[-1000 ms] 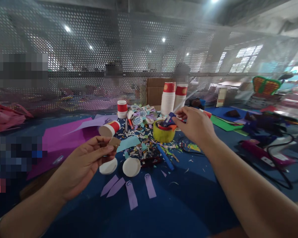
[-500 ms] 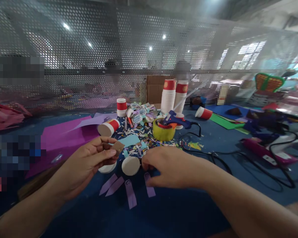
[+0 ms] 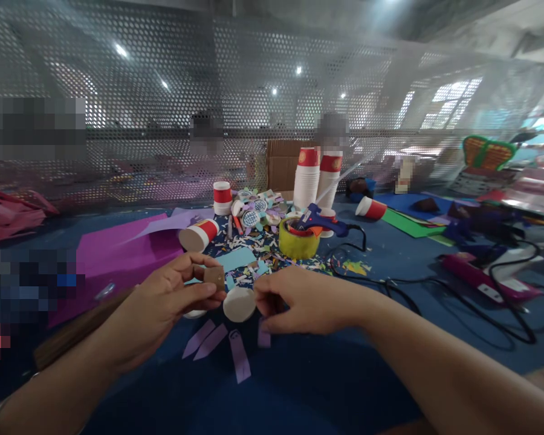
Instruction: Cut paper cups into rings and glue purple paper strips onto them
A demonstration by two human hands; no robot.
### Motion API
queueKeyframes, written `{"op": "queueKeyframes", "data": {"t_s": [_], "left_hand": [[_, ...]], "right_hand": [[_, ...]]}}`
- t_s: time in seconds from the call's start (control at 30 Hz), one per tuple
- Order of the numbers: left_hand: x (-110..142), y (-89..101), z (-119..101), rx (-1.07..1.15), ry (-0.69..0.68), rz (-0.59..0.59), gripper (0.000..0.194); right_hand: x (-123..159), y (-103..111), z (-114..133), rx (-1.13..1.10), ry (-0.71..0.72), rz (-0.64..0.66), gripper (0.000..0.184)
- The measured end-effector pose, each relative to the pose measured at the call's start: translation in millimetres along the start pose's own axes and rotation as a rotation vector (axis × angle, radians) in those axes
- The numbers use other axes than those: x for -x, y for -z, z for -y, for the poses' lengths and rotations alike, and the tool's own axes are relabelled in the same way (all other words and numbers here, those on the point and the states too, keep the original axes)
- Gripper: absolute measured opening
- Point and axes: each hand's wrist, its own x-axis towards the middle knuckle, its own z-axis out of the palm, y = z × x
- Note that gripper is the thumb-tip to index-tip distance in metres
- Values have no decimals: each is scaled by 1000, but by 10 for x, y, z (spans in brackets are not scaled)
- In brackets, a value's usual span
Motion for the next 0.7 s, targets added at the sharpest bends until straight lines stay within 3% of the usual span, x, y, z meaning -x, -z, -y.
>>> {"op": "queueKeyframes", "data": {"t_s": [0.3, 0.7], "left_hand": [[61, -121, 5, 102, 76, 50, 20], [89, -176, 38, 128, 99, 166, 20]], "right_hand": [[-71, -68, 8, -492, 24, -325, 30], [-143, -147, -10, -594, 21, -406, 30]]}}
